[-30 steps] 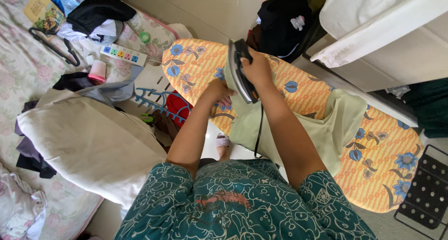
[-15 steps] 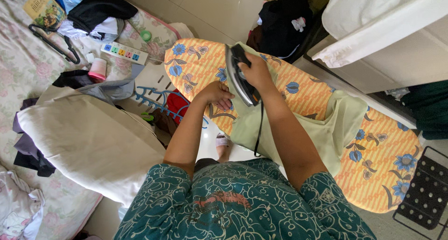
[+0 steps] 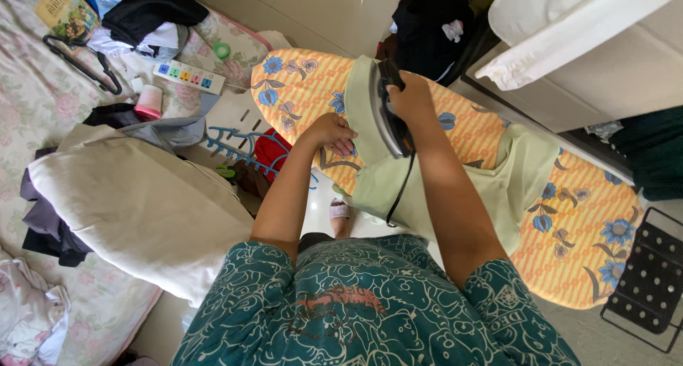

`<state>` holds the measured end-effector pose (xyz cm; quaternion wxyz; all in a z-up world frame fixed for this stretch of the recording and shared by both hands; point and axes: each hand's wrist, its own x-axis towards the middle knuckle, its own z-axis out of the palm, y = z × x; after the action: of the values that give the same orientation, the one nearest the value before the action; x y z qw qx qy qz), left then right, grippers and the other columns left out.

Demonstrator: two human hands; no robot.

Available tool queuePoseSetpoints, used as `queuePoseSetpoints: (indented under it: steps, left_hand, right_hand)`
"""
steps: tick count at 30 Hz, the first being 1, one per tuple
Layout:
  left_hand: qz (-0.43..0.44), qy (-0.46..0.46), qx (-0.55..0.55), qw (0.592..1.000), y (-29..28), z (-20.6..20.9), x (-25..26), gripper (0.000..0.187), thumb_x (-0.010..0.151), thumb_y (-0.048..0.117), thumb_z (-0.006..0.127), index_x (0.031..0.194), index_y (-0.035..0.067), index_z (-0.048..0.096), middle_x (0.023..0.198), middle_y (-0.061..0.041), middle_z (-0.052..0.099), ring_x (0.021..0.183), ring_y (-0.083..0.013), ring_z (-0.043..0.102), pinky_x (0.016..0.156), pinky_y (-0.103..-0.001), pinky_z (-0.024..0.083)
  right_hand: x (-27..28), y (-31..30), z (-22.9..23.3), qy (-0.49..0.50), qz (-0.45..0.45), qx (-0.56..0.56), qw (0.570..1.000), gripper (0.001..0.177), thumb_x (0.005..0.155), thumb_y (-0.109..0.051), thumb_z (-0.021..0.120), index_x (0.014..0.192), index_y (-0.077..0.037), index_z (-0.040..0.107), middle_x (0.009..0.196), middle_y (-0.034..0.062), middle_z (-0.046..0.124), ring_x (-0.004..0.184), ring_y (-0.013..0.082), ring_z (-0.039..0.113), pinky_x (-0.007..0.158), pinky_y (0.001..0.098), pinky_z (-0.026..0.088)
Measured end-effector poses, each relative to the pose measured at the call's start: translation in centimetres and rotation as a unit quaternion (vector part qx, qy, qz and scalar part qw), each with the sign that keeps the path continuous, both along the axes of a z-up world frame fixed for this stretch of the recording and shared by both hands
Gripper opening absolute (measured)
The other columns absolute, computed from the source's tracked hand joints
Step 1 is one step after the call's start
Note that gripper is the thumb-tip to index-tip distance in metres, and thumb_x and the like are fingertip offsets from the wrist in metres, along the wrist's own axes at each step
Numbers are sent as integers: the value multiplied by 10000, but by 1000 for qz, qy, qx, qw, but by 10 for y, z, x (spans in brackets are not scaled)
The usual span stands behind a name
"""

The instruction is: The person irons a light green garment on an ironing board using an iron, then picks it up and folds it by hand.

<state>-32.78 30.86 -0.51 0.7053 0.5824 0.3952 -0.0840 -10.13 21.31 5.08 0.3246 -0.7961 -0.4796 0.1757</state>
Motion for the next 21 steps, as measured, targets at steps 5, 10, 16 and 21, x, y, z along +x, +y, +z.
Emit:
queuePoseSetpoints:
  steps: [5, 10, 16, 21]
  left_hand:
    - [4, 3, 0, 1000, -2, 7, 0, 246, 904, 173, 721, 998, -52, 691, 824, -212, 768, 667, -260, 764, 611, -376, 647]
    - [9, 3, -11, 1000, -2, -2, 1, 226, 912, 186, 715, 995, -24, 706, 810, -200, 765, 639, -243, 758, 567, -353, 619]
    - [23, -6, 15, 1000, -1, -16, 3, 227, 943, 227, 707, 929, 4, 667, 791, -158, 767, 628, -218, 756, 549, -326, 613]
    - [51, -38, 26, 998, -8, -24, -1, 236, 958, 219, 698, 905, 0, 632, 765, -142, 754, 597, -216, 739, 515, -330, 590]
  right_hand:
    - [0, -66, 22, -19, 55, -54, 997, 352, 896, -258, 715, 1123, 10, 691, 1039, 292, 693, 999, 468, 651, 851, 508, 512]
    - [-28, -159, 32, 180, 3, -132, 975, 387, 919, -236, 671, 1245, -26, 688, 907, 230, 709, 787, 278, 671, 762, 393, 534]
    - [-36, -215, 27, 244, 69, -25, 967, 528, 900, -180, 715, 1405, -63, 613, 1066, 198, 707, 846, 185, 653, 783, 367, 522]
    - [-38, -194, 23, 129, 105, -100, 981, 539, 891, -262, 722, 1389, -85, 620, 1089, 228, 724, 886, 308, 715, 855, 367, 540]
